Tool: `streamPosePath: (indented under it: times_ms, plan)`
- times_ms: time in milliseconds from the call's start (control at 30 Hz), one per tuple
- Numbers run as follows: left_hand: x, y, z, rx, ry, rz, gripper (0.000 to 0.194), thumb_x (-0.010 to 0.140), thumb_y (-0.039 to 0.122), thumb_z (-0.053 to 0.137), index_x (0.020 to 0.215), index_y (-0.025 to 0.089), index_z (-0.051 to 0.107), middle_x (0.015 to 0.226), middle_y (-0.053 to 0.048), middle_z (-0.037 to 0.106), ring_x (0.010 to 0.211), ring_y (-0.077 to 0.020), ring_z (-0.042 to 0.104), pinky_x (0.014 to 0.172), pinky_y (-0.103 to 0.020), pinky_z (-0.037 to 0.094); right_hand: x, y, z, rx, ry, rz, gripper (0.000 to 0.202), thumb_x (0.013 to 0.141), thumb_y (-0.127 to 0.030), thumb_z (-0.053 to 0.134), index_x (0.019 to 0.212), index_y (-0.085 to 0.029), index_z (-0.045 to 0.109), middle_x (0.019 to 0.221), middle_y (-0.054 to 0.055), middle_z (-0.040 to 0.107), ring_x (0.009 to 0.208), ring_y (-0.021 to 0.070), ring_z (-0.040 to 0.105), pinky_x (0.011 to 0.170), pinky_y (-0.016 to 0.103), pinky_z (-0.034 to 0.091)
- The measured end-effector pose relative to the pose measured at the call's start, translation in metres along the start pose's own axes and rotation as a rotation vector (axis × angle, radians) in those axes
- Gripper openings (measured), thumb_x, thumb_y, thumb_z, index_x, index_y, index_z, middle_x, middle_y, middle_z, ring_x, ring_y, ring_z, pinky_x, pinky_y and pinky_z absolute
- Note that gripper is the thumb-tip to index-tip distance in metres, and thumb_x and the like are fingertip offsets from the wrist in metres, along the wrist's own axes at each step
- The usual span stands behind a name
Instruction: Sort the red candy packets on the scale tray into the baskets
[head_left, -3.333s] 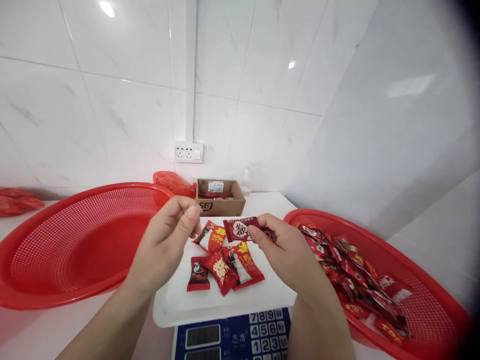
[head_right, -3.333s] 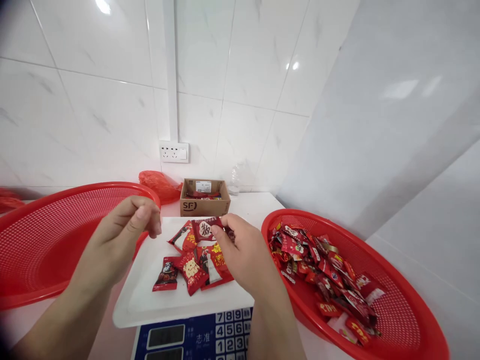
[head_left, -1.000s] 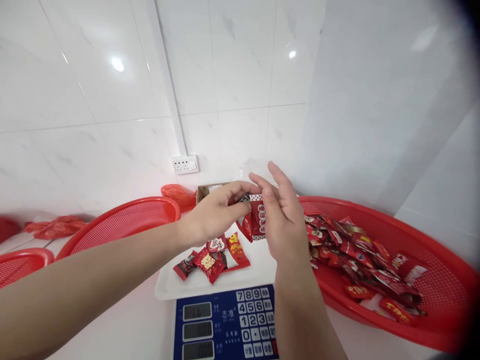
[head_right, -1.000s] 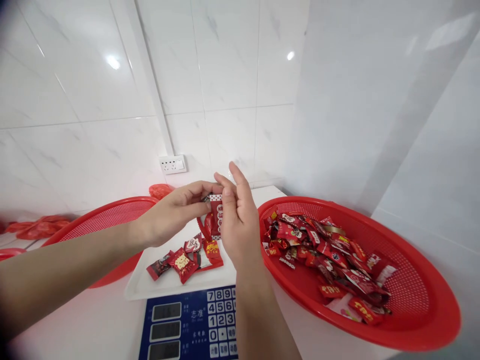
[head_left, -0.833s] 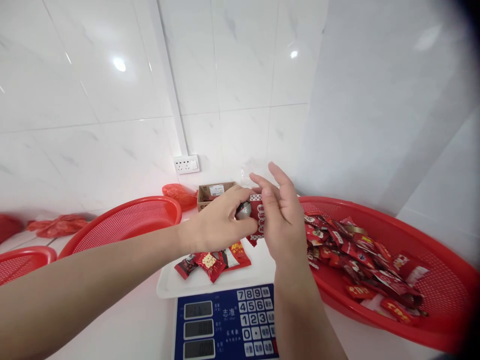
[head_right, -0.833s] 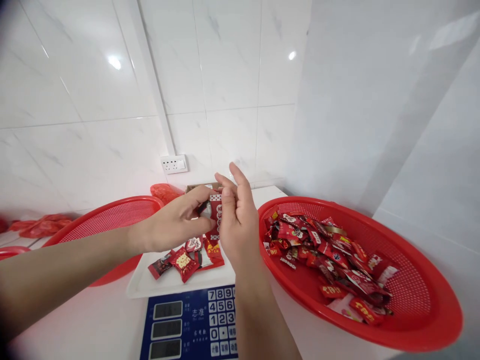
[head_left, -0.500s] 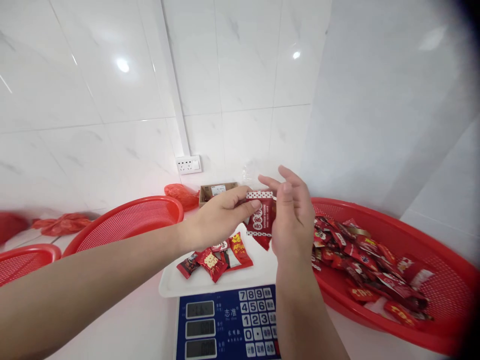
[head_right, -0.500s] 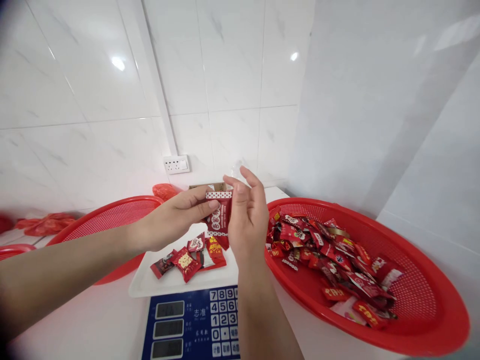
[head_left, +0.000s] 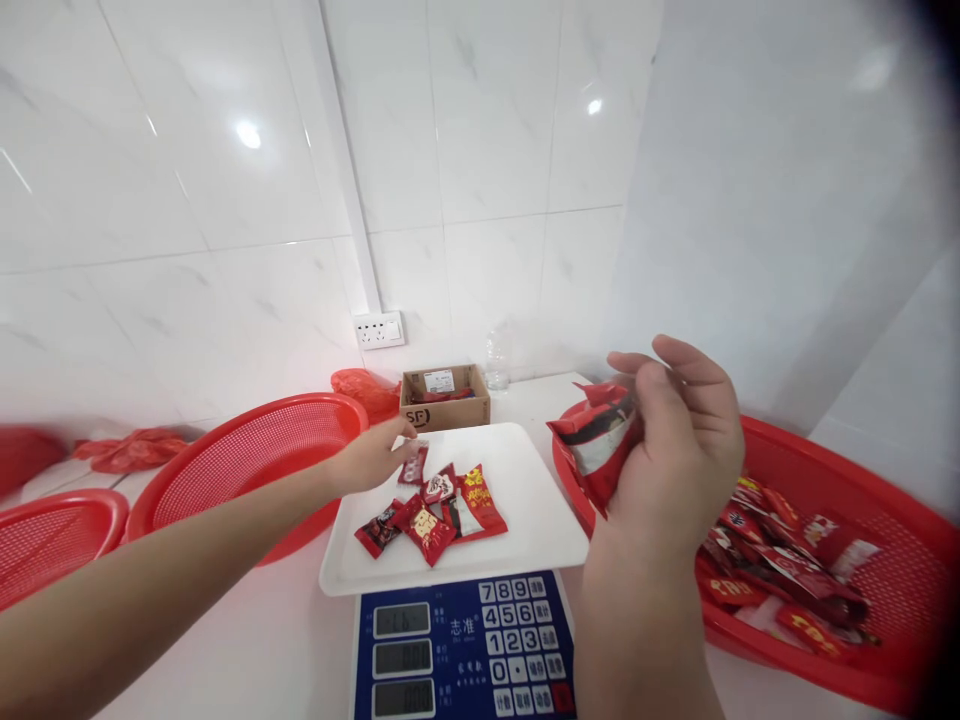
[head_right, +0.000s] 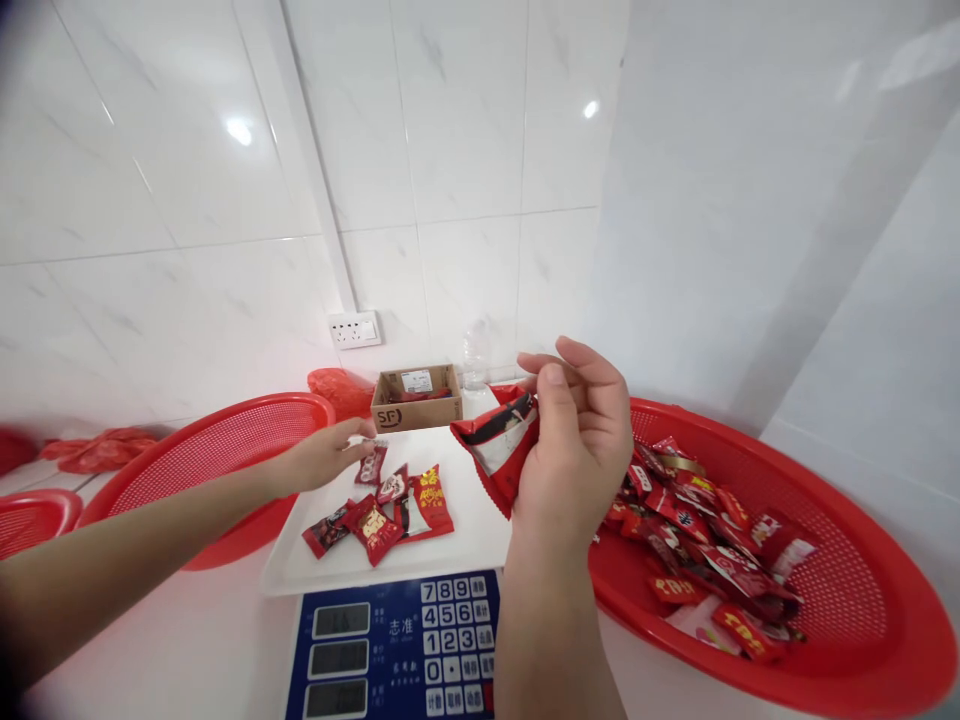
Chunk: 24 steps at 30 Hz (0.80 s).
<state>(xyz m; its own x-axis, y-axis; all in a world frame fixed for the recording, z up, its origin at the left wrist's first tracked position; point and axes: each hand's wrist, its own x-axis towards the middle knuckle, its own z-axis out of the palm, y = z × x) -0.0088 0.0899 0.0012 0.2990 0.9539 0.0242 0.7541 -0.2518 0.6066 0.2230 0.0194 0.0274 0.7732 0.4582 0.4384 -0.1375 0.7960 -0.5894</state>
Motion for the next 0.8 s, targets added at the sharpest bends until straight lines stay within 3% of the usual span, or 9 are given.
streamPosePath:
  times_ms: [100,200,400,467,567,700,800]
  plan:
    - [-0.011,-0.014,0.013,0.100,-0.017,-0.022,0.053,0.090,0.049,0.045,0.134,0.019,0.046,0.140,-0.016,0.054,0.129,-0.0322,0.049,0.105,-0.048,0.041,0.000,-0.002,0.000,0.010,0.014,0.011,0.013,0.076,-0.023,0.069,0.089,-0.023,0.071,0.077,-0.003,0.074,0.068,0.0125,0.064,0.064,0.026,0.050]
    - [-0.027,-0.014,0.030,0.179,-0.060,0.025,0.064,0.091,0.053,0.044,0.144,0.017,0.037,0.155,-0.017,0.036,0.143,-0.0307,0.032,0.114,-0.046,0.031,0.000,-0.004,0.000,0.031,0.031,0.012,0.012,0.076,-0.022,0.069,0.088,-0.023,0.071,0.076,-0.003,0.074,0.068,0.0119,0.064,0.062,0.024,0.049]
    - [-0.030,-0.008,0.060,0.315,-0.121,0.079,0.082,0.086,0.069,0.043,0.152,0.022,0.028,0.163,-0.017,0.009,0.149,-0.0364,0.000,0.116,-0.062,0.008,-0.004,-0.008,0.001,0.048,0.030,0.010,0.013,0.075,-0.018,0.069,0.087,-0.024,0.072,0.074,-0.004,0.074,0.069,0.0103,0.065,0.062,0.021,0.050]
    - [-0.021,-0.005,0.065,0.346,-0.105,0.107,0.085,0.086,0.071,0.041,0.152,0.021,0.027,0.163,-0.019,0.009,0.148,-0.0385,-0.001,0.115,-0.064,0.007,-0.004,-0.008,0.000,0.060,0.034,-0.001,0.014,0.076,-0.017,0.069,0.087,-0.024,0.073,0.074,-0.004,0.073,0.068,0.0098,0.064,0.062,0.020,0.050]
    - [-0.008,-0.001,0.068,0.377,-0.091,0.165,0.082,0.086,0.070,0.042,0.150,0.018,0.034,0.158,-0.023,0.024,0.147,-0.0416,0.013,0.113,-0.067,0.011,-0.005,-0.009,-0.002,0.055,0.028,-0.017,0.015,0.076,-0.018,0.069,0.088,-0.025,0.073,0.075,-0.005,0.073,0.067,0.0103,0.063,0.061,0.022,0.050]
    - [-0.001,0.003,0.068,0.388,-0.075,0.273,0.059,0.090,0.056,0.049,0.138,0.021,0.052,0.149,-0.019,0.045,0.142,-0.0345,0.033,0.115,-0.057,0.021,-0.004,-0.012,-0.002,0.068,0.087,-0.047,0.016,0.073,-0.016,0.067,0.084,-0.025,0.073,0.070,-0.005,0.071,0.065,0.0108,0.062,0.060,0.023,0.050]
    - [-0.003,0.004,0.065,0.375,-0.048,0.311,0.051,0.092,0.047,0.052,0.135,0.020,0.055,0.148,-0.017,0.046,0.139,-0.0328,0.038,0.114,-0.051,0.029,0.000,-0.015,-0.001,0.114,0.195,-0.081,0.017,0.071,-0.012,0.063,0.080,-0.025,0.071,0.068,-0.005,0.069,0.062,0.0116,0.061,0.061,0.026,0.052]
